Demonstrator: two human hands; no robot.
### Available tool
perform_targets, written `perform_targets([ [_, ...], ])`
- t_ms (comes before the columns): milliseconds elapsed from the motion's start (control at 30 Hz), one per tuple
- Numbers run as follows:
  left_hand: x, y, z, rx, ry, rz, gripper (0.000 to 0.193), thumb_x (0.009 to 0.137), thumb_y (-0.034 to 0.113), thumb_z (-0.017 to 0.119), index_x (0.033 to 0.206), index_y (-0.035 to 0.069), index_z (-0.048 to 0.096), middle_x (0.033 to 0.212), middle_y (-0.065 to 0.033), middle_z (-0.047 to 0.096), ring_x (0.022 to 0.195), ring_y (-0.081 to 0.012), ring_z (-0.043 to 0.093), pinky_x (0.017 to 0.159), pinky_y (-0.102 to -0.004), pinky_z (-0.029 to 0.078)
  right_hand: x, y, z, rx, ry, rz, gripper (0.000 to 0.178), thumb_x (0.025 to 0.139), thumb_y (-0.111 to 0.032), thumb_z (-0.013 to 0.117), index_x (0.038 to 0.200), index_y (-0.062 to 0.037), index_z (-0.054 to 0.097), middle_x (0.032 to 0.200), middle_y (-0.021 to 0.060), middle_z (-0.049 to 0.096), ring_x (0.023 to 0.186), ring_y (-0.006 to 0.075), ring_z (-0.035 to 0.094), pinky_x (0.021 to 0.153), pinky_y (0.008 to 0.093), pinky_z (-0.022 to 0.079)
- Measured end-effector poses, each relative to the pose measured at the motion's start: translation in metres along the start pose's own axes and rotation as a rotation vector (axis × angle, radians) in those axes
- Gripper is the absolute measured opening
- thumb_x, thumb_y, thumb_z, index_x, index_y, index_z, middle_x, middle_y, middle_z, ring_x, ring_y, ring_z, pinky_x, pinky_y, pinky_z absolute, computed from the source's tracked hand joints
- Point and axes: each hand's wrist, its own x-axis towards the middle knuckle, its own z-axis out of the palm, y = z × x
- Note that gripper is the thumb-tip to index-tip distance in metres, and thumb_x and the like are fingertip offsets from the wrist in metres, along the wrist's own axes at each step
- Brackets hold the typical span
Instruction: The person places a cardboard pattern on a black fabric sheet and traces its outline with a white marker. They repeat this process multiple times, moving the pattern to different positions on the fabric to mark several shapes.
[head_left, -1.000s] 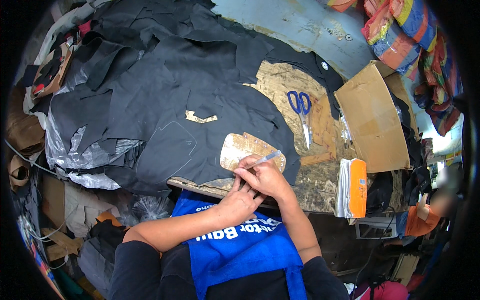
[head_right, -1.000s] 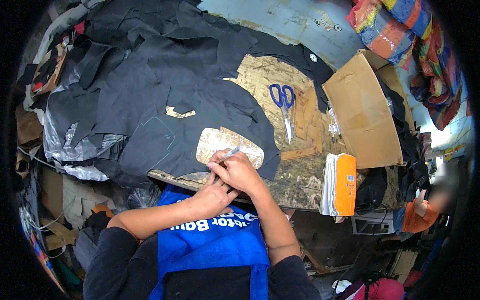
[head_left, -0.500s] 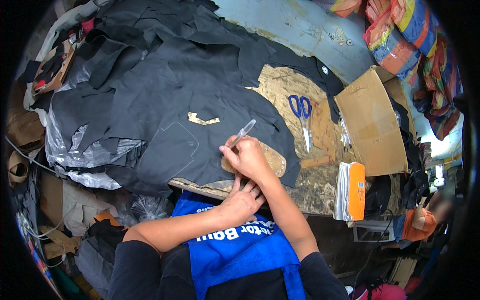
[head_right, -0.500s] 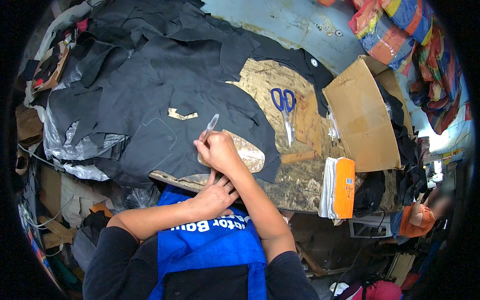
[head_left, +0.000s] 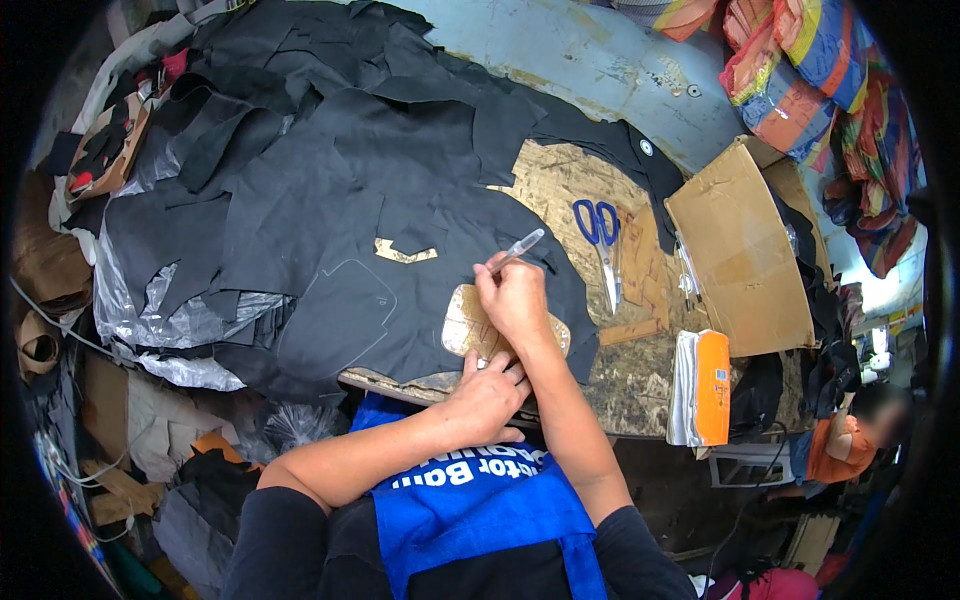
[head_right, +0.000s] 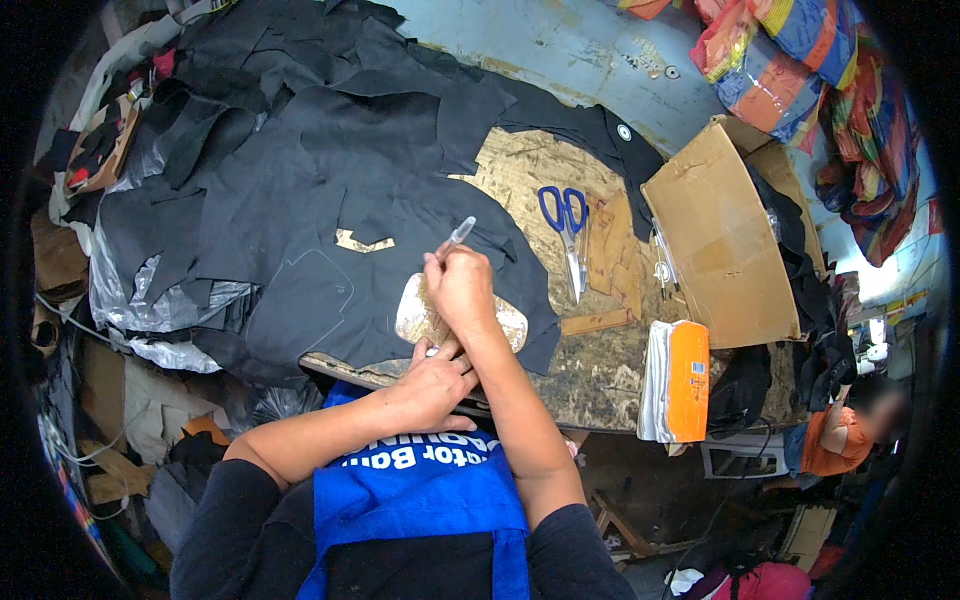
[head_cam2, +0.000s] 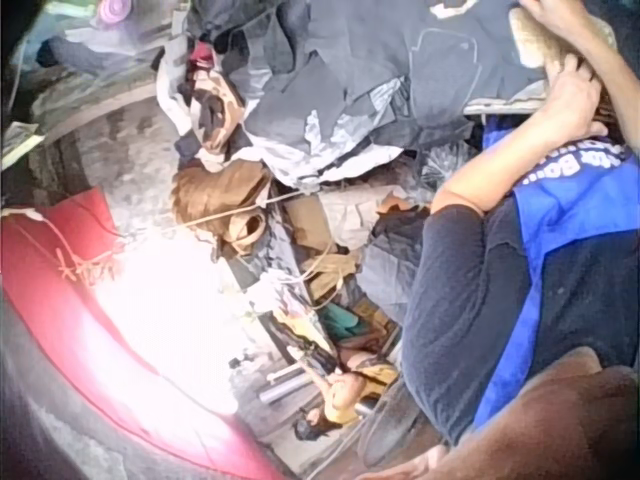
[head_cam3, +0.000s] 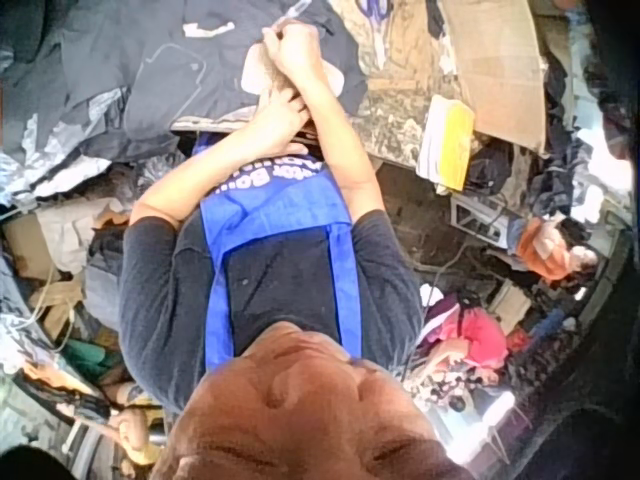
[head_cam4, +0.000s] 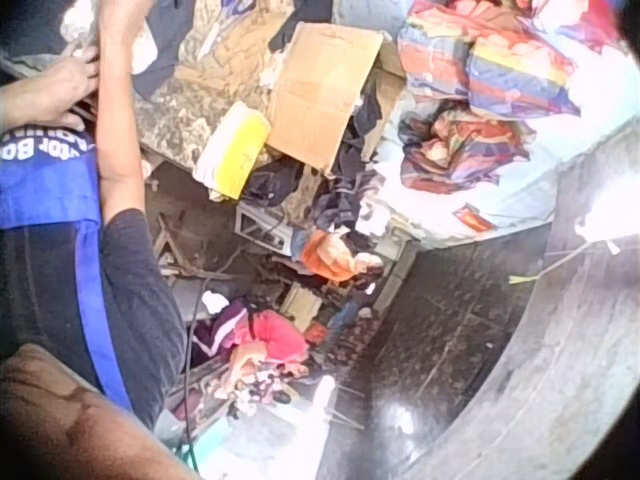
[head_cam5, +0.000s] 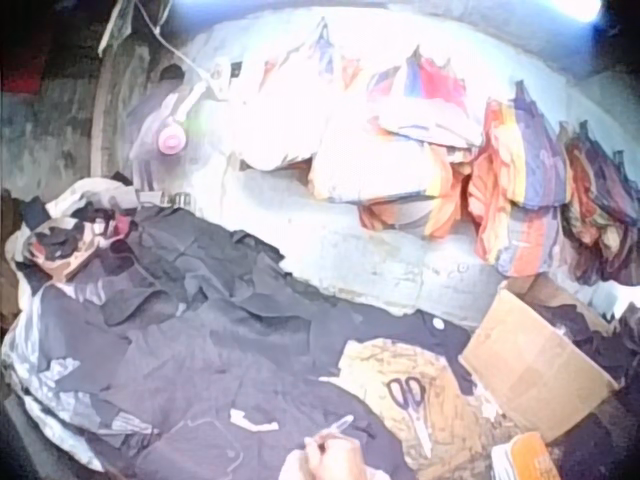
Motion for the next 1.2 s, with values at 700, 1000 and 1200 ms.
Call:
perform_targets([
  [700, 0.023, -0.010, -0.017, -0.082, -0.103, -0.103, 0.082, 0.067, 0.045, 0.078, 0.130, 0.004, 0.046, 0.133, -0.0089, 0.047, 0.117, -0.0317, 0.043, 0.082, -0.0590, 0.044, -0.015, 0.034, -0.021, 0.055, 0.065, 0.011, 0.015, 0.081, -0.009, 0.067, 0.076, 0.0046, 0.062, 0.064, 0.0146, 0.065, 0.055, 0.0172, 0.063, 0.052, 0.0278, 0.048],
  [1000, 0.024, -0.003, -0.028, -0.090, -0.148, -0.123, 0.086, 0.066, 0.041, 0.078, 0.136, 0.007, 0.041, 0.137, -0.0078, 0.043, 0.112, -0.0331, 0.044, 0.083, -0.0577, 0.045, -0.008, 0.036, -0.023, 0.210, 0.002, 0.124, 0.020, 0.079, -0.020, 0.069, 0.079, -0.0008, 0.065, 0.063, 0.0122, 0.064, 0.057, 0.0194, 0.063, 0.057, 0.0301, 0.049],
  [1200, 0.026, -0.004, -0.027, -0.080, -0.146, -0.115, 0.086, 0.066, 0.042, 0.078, 0.134, 0.005, 0.042, 0.137, -0.0068, 0.043, 0.116, -0.0322, 0.044, 0.082, -0.0580, 0.045, -0.008, 0.034, -0.032, 0.057, -0.010, 0.058, 0.020, 0.078, -0.022, 0.070, 0.080, -0.0021, 0.066, 0.065, 0.0135, 0.065, 0.061, 0.0266, 0.065, 0.058, 0.0335, 0.050],
])
